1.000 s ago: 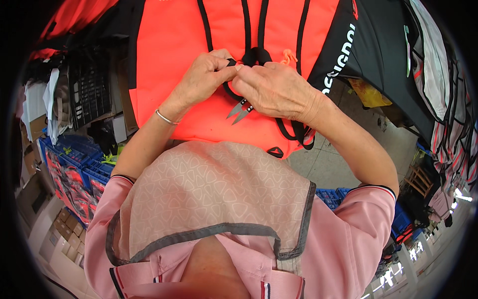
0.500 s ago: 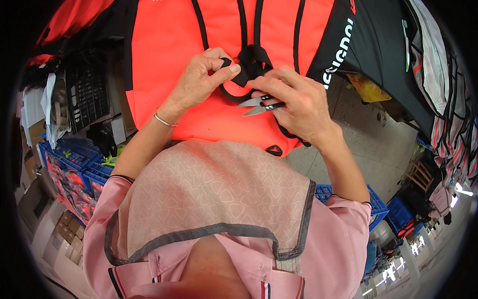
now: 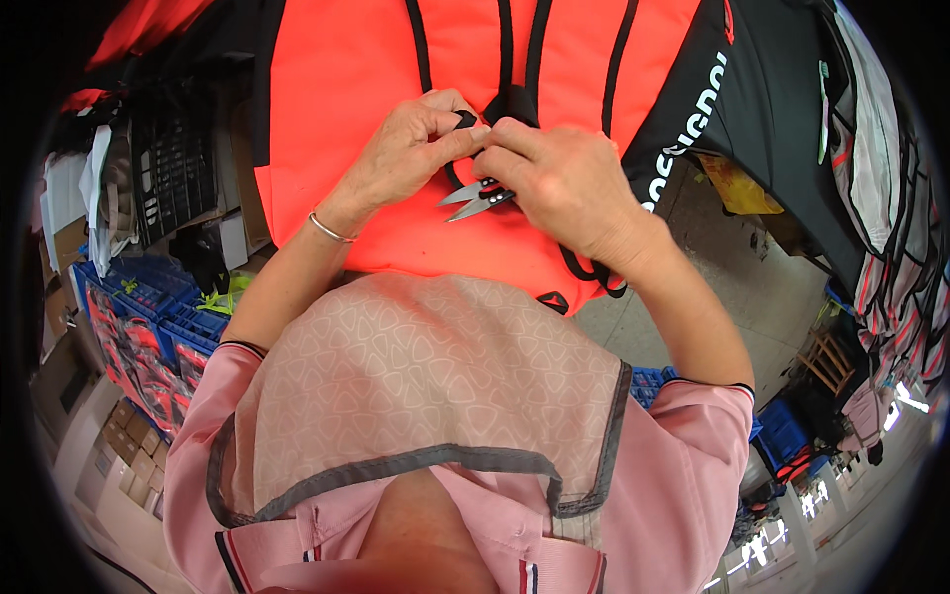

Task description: The recorder is finishing or inspecting backpack components by trimming loose threads with snips and stacking completed bags.

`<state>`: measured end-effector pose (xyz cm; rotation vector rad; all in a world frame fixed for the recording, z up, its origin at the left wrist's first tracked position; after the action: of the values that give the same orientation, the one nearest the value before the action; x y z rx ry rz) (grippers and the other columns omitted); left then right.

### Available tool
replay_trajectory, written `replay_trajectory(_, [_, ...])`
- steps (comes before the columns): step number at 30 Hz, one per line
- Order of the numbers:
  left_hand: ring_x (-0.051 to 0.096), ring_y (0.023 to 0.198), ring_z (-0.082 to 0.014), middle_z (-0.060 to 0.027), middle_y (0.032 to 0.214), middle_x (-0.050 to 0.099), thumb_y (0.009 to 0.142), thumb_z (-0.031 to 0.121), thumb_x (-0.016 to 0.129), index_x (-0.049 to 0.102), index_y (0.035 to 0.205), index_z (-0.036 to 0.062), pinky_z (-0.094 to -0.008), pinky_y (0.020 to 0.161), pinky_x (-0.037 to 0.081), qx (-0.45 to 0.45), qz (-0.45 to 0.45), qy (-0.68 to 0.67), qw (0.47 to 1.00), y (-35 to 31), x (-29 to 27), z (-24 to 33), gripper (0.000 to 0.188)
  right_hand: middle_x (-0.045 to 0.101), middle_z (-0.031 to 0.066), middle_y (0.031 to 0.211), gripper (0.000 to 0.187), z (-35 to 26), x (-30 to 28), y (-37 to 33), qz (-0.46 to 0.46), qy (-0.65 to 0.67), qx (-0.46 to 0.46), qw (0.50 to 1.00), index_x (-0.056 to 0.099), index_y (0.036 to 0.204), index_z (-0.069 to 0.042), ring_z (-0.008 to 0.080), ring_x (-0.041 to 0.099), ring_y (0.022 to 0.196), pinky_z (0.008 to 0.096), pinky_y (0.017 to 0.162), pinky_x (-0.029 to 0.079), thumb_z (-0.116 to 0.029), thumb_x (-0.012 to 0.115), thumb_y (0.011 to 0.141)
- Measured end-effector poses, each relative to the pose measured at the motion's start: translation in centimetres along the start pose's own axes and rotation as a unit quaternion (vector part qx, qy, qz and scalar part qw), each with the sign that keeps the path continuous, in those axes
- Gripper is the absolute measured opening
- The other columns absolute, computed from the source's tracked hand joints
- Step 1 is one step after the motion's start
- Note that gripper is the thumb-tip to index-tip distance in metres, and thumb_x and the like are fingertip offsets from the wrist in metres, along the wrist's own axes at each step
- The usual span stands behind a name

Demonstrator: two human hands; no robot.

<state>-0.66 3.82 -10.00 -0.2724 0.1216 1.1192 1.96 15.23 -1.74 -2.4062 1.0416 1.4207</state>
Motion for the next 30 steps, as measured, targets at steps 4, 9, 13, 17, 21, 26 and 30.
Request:
replay_trajectory(4, [0.046, 0.068, -0.0152, -0.0056, 0.075, 0.048, 0.087, 0.026, 0.070, 0.046, 0.060, -0.0034, -0.0320, 0.059, 0.039, -0.010, 0.013, -0.021, 1.000, 0.0, 0.2, -0.2, 0.046, 0.054, 0.0041, 0.084, 0.017, -1.3, 0.8, -0.1, 0.023, -0.118, 0.015, 0.993, 0.062, 0.096, -0.009, 0.0201, 0.059, 0.061, 0.0321, 0.051, 0.047, -0.007, 0.063, 0.079])
replay_trajectory(9, [0.044, 0.066, -0.0158, -0.0053, 0.073, 0.046, 0.087, 0.023, 0.070, 0.045, 0.059, -0.0032, -0.0334, 0.059, 0.039, 0.005, 0.020, -0.013, 1.000, 0.1, 0.1, 0.3, 0.047, 0.050, 0.0017, 0.083, 0.011, 0.9, 1.9, -1.5, 0.021, -0.026, 0.104, 0.994, 0.059, 0.095, -0.007, 0.0148, 0.055, 0.062, 0.0300, 0.053, 0.044, -0.008, 0.062, 0.085])
replay_trajectory(13, [0.044, 0.066, -0.0168, -0.0053, 0.071, 0.045, 0.087, 0.024, 0.071, 0.044, 0.058, -0.0026, -0.0336, 0.060, 0.039, 0.005, 0.028, 0.011, 1.000, 0.1, 0.0, 0.3, 0.047, 0.048, -0.0025, 0.078, 0.012, 2.9, 0.1, -4.1, 0.086, 0.574, 0.234, 0.780, 0.056, 0.091, -0.003, 0.0057, 0.042, 0.068, 0.0218, 0.062, 0.035, -0.015, 0.057, 0.093])
replay_trajectory(17, [0.043, 0.068, -0.0185, -0.0054, 0.069, 0.043, 0.087, 0.024, 0.071, 0.045, 0.059, -0.0019, -0.0347, 0.061, 0.039, 0.025, 0.046, 0.024, 0.998, 0.0, -0.2, 0.5, 0.046, 0.049, -0.0039, 0.072, 0.016, 4.2, -3.0, -5.0, 0.144, 0.403, 0.231, 0.874, 0.058, 0.085, -0.002, 0.0049, 0.043, 0.065, 0.0218, 0.058, 0.034, -0.015, 0.065, 0.092])
replay_trajectory(21, [0.044, 0.069, -0.0196, -0.0061, 0.067, 0.044, 0.087, 0.024, 0.070, 0.048, 0.060, -0.0019, -0.0352, 0.062, 0.039, 0.038, 0.040, 0.045, 0.997, -0.1, 0.0, 0.8, 0.044, 0.061, 0.0034, 0.078, 0.018, 2.1, -2.6, -2.9, 0.128, 0.192, 0.183, 0.956, 0.067, 0.089, -0.004, 0.0113, 0.051, 0.061, 0.0265, 0.054, 0.042, 0.006, 0.074, 0.075])
replay_trajectory(26, [0.049, 0.076, -0.0165, -0.0044, 0.083, 0.056, 0.088, 0.024, 0.070, 0.051, 0.061, -0.0023, -0.0317, 0.066, 0.040, 0.028, 0.028, -0.029, 0.999, -1.1, -0.4, 1.4, 0.042, 0.066, 0.0074, 0.092, 0.025, 1.1, -1.7, -1.7, 0.108, 0.153, 0.160, 0.969, 0.074, 0.094, -0.007, 0.0194, 0.066, 0.081, 0.0298, 0.070, 0.053, 0.005, 0.074, 0.072])
replay_trajectory(30, [0.056, 0.103, -0.0170, -0.0077, 0.121, 0.060, 0.085, 0.021, 0.073, 0.067, 0.072, -0.0004, -0.0318, 0.087, 0.044, 0.030, -0.028, -0.083, 0.996, -3.9, -2.2, 1.0, 0.026, 0.064, 0.0047, 0.085, 0.013, 3.4, -3.5, -4.3, 0.182, 0.211, 0.229, 0.933, 0.071, 0.086, -0.002, 0.0123, 0.060, 0.073, 0.0244, 0.063, 0.047, 0.005, 0.075, 0.076])
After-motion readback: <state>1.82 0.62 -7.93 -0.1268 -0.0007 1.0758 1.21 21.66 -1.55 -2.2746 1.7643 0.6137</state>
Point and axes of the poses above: each hand's wrist, its own y-axis towards the middle knuckle, its own x-axis out of the palm, z = x × y, the point moved 8 cm from there along y, towards the middle knuckle
